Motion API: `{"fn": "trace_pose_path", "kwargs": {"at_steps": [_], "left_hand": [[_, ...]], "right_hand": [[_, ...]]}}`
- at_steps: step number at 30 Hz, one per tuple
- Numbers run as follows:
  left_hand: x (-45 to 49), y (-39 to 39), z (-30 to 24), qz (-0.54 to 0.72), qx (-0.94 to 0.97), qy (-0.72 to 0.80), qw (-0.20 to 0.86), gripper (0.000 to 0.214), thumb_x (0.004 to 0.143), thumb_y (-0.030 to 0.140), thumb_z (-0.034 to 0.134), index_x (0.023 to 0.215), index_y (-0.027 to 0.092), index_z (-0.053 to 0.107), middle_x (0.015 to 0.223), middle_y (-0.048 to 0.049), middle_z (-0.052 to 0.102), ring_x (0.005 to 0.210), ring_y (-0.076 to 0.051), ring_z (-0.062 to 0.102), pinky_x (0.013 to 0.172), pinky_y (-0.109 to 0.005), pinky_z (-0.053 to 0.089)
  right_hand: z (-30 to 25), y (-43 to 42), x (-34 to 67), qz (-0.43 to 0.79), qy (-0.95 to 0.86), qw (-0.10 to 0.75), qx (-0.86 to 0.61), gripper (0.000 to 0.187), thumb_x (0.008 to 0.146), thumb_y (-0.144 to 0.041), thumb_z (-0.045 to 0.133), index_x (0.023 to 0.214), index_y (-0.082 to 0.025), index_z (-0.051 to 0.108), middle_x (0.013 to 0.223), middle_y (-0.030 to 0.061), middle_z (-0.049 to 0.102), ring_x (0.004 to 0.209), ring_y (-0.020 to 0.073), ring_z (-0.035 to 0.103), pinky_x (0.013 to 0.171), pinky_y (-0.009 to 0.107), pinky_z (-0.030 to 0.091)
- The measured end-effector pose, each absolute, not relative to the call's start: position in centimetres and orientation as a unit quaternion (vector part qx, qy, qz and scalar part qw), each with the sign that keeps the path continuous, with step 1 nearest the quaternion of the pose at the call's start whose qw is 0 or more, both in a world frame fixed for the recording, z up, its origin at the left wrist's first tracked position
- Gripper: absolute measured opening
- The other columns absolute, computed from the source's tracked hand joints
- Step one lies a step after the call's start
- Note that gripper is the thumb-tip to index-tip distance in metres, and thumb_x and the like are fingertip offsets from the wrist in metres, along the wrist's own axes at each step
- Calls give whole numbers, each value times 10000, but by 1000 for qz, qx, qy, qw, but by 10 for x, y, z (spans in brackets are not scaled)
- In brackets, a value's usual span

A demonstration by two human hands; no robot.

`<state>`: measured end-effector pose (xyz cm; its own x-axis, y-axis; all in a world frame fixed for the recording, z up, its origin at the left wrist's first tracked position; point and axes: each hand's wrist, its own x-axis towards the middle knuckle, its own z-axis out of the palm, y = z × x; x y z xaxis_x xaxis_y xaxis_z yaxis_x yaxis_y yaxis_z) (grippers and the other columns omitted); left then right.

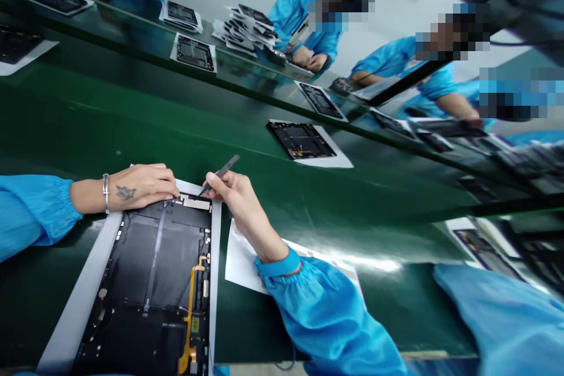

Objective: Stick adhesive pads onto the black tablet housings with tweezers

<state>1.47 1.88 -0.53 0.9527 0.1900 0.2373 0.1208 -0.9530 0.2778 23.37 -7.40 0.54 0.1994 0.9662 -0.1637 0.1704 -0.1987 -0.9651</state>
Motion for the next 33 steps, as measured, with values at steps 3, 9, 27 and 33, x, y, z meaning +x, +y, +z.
{"fn": "trace_pose_path", "kwargs": {"at_steps": [3, 9, 27, 33], "left_hand": [[15, 19, -6, 128, 980, 82, 127, 164, 1006, 212, 540, 1007, 183, 701, 995, -48, 672, 889, -174, 584, 703, -255, 430], [14, 18, -5, 131, 981, 83, 116, 198, 1021, 224, 503, 1059, 196, 695, 1004, -53, 666, 908, -176, 579, 674, -250, 418], [10, 21, -7, 132, 985, 43, 99, 266, 1027, 177, 445, 1134, 178, 688, 1028, -88, 642, 893, -183, 532, 683, -257, 423], [9, 22, -10, 141, 986, 36, 81, 254, 1023, 162, 459, 1137, 163, 686, 1027, -86, 659, 916, -186, 557, 745, -260, 453]], "right_hand": [[6, -74, 234, 444, -446, 448, -635, 507, 677, -656, 775, 613, -189, 588, 595, 3, 576, 646, 167, 610, 655, 311, 497], [7, -73, 233, 449, -440, 447, -637, 526, 639, -676, 792, 619, -186, 601, 598, 1, 578, 642, 161, 603, 664, 308, 495], [2, -81, 227, 288, -541, 458, -644, 432, 798, -639, 654, 754, -209, 649, 733, 49, 681, 714, 230, 664, 661, 344, 516], [1, -86, 214, 280, -572, 462, -617, 398, 831, -598, 644, 782, -206, 692, 803, 63, 706, 747, 221, 646, 650, 320, 510]]}}
